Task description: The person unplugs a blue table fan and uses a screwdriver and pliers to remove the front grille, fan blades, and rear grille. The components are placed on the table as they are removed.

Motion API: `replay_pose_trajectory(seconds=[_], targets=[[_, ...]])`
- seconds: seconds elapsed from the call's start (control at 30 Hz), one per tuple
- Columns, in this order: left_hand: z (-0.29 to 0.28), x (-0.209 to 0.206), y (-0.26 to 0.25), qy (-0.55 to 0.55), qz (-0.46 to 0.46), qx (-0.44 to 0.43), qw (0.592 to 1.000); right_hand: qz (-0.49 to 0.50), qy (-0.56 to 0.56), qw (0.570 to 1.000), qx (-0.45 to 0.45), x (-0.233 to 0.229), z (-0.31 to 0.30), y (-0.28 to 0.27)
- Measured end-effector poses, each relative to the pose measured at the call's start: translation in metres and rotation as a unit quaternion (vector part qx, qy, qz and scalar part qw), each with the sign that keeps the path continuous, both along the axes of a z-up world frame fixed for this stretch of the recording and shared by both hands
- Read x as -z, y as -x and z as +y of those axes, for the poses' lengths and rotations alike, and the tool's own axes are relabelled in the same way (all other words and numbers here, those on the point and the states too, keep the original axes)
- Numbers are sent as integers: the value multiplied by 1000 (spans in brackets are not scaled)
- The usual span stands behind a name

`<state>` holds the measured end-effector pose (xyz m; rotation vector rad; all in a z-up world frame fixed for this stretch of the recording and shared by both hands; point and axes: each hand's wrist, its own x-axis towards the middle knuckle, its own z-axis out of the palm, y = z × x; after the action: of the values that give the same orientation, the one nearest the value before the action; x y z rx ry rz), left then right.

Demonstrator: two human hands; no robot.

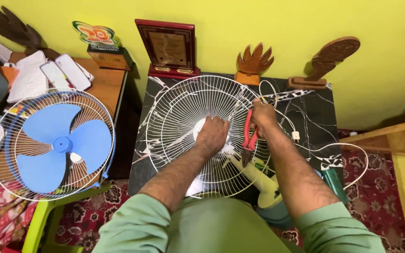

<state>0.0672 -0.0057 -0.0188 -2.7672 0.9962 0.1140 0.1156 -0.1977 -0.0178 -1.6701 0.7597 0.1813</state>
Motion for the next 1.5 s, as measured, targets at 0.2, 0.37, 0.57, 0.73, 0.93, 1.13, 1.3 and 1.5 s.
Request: replay_pose_trajectory(seconds=[0.2, 0.37, 0.57, 0.73, 0.93, 1.13, 1.3, 1.5], targets=[[7, -14, -1, -55, 40, 43, 997, -40, -42, 998, -2, 46, 1, -14], [3, -36, -3, -92, 125, 21, 988, -47, 31, 997, -52, 57, 5, -10], [7, -37, -2, -195, 43, 87, 976, -42, 75, 992, -97, 34, 19, 8], [-3, -20, -3, -114, 66, 15, 991, -92, 252, 942, -203, 23, 23, 25], [32, 2, 13, 430, 60, -163, 886, -99, 371, 882, -274, 8, 24, 44], [57, 35, 50, 595, 54, -172, 783, -143, 446, 810, -352, -28, 51, 64], [58, 55, 58, 559, 1, -120, 820, -115, 453, 755, -460, -22, 78, 62], [64, 53, 61, 549, 60, -157, 818, -80, 520, 663, -533, 7, 84, 45]])
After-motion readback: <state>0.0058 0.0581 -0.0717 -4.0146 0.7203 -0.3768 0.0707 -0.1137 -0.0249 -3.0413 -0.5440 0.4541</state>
